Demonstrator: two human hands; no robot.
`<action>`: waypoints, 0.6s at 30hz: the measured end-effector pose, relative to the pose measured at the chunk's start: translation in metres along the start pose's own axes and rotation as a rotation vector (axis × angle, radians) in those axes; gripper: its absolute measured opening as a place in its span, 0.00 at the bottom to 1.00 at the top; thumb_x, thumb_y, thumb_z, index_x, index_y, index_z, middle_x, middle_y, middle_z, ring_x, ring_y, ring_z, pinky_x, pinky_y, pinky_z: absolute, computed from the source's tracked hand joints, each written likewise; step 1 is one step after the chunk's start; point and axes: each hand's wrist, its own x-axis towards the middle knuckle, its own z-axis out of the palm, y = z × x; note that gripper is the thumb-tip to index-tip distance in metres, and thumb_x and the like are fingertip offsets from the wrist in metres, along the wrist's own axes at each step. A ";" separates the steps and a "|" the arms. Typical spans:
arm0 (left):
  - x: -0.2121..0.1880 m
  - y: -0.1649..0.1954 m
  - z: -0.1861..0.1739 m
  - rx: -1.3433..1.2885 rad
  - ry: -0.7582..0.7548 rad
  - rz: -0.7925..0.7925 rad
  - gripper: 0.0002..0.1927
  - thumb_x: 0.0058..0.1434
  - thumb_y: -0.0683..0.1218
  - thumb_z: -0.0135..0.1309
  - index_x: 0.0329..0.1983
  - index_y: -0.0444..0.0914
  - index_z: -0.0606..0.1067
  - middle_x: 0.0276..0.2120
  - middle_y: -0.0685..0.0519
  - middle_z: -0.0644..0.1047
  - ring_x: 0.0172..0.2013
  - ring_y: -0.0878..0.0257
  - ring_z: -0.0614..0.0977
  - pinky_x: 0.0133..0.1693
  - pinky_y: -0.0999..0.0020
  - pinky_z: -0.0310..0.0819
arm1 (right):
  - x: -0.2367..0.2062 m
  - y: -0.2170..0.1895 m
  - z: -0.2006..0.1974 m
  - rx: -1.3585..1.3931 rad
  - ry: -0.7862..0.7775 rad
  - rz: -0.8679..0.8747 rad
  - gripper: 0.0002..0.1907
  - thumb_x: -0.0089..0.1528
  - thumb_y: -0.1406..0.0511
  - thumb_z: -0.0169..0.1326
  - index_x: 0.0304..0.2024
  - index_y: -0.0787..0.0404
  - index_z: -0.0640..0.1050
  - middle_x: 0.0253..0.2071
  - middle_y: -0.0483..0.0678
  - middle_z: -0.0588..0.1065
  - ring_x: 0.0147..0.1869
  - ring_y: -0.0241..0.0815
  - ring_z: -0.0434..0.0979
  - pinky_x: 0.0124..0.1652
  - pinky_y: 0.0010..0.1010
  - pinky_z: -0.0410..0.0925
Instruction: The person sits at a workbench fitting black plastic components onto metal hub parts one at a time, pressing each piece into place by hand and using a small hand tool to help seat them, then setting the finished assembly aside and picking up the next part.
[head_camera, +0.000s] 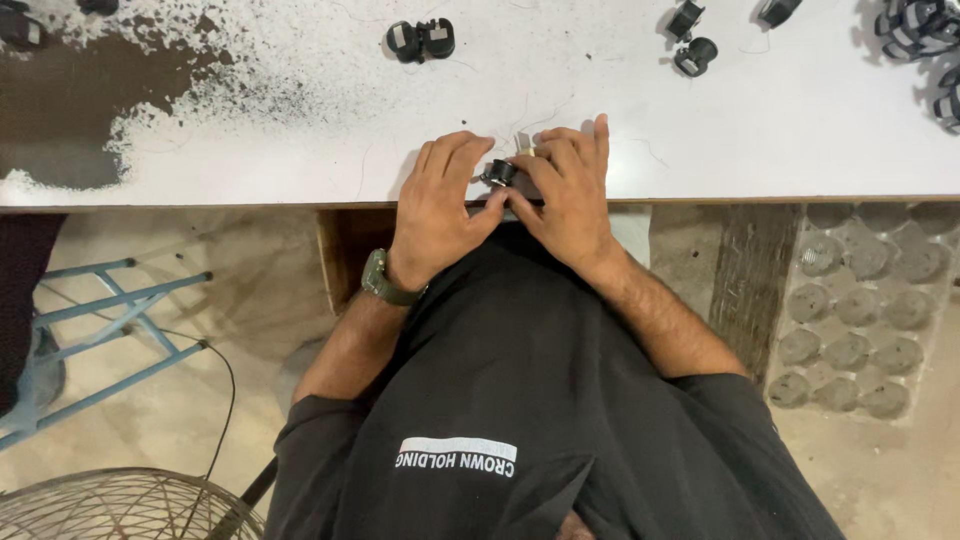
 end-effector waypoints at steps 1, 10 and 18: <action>0.000 -0.002 -0.003 0.021 -0.022 0.060 0.25 0.55 0.43 0.65 0.58 0.37 0.76 0.57 0.46 0.73 0.57 0.49 0.74 0.56 0.54 0.72 | 0.000 0.001 -0.001 0.019 -0.010 0.001 0.22 0.56 0.63 0.71 0.49 0.60 0.79 0.47 0.49 0.69 0.65 0.54 0.67 0.72 0.70 0.40; 0.008 -0.015 0.003 -0.114 -0.200 0.134 0.09 0.60 0.41 0.64 0.43 0.42 0.80 0.63 0.51 0.73 0.70 0.49 0.67 0.65 0.48 0.64 | -0.003 0.008 -0.002 0.011 -0.023 -0.009 0.19 0.53 0.64 0.72 0.45 0.60 0.81 0.46 0.48 0.71 0.62 0.53 0.68 0.73 0.69 0.41; -0.014 -0.018 -0.018 -0.045 -0.193 0.126 0.08 0.57 0.40 0.64 0.39 0.40 0.78 0.60 0.50 0.73 0.70 0.46 0.67 0.68 0.45 0.61 | -0.004 0.007 -0.001 0.019 0.043 0.036 0.19 0.54 0.64 0.72 0.44 0.60 0.79 0.47 0.51 0.70 0.62 0.54 0.68 0.73 0.68 0.42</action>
